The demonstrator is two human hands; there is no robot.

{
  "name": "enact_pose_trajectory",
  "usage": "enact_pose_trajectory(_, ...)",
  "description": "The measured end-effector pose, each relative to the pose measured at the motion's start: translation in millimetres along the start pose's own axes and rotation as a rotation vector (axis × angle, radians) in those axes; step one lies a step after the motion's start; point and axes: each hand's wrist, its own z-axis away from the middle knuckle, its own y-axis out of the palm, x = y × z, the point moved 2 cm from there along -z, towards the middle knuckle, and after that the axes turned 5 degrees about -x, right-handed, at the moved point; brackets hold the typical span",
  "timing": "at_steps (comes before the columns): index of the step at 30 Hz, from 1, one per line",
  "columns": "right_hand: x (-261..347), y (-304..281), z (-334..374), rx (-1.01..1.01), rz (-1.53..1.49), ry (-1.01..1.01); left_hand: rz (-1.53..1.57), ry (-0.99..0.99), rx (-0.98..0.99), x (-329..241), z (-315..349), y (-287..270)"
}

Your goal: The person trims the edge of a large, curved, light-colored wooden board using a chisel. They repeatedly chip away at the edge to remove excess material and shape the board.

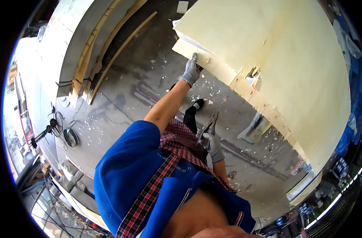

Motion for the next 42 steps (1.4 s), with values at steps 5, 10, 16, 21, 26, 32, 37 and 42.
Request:
enact_pose_trajectory(5,37,21,12,-0.055,0.156,-0.034,0.134,0.019,-0.001,-2,0,5)
enact_pose_trajectory(10,61,26,-33,-0.106,0.088,-0.052,0.16,-0.162,0.044,-5,-4,2)
enact_pose_trajectory(16,93,24,-96,-0.144,0.0,-0.08,0.111,-0.223,0.028,-12,-2,4)
enact_pose_trajectory(21,100,17,-119,-0.147,0.093,-0.26,0.037,-0.263,-0.089,-12,-3,11)
enact_pose_trajectory(26,105,30,-99,-0.214,0.065,-0.358,0.089,-0.259,-0.074,-11,-4,3)
enact_pose_trajectory(32,102,34,-105,-0.171,0.159,-0.374,0.213,-0.258,0.184,-21,10,-2)
enact_pose_trajectory(37,88,1,-135,-0.029,0.253,-0.241,0.229,-0.252,0.253,-15,26,-10)
enact_pose_trajectory(42,102,9,-113,-0.15,0.206,-0.149,0.331,-0.129,0.261,12,30,-2)
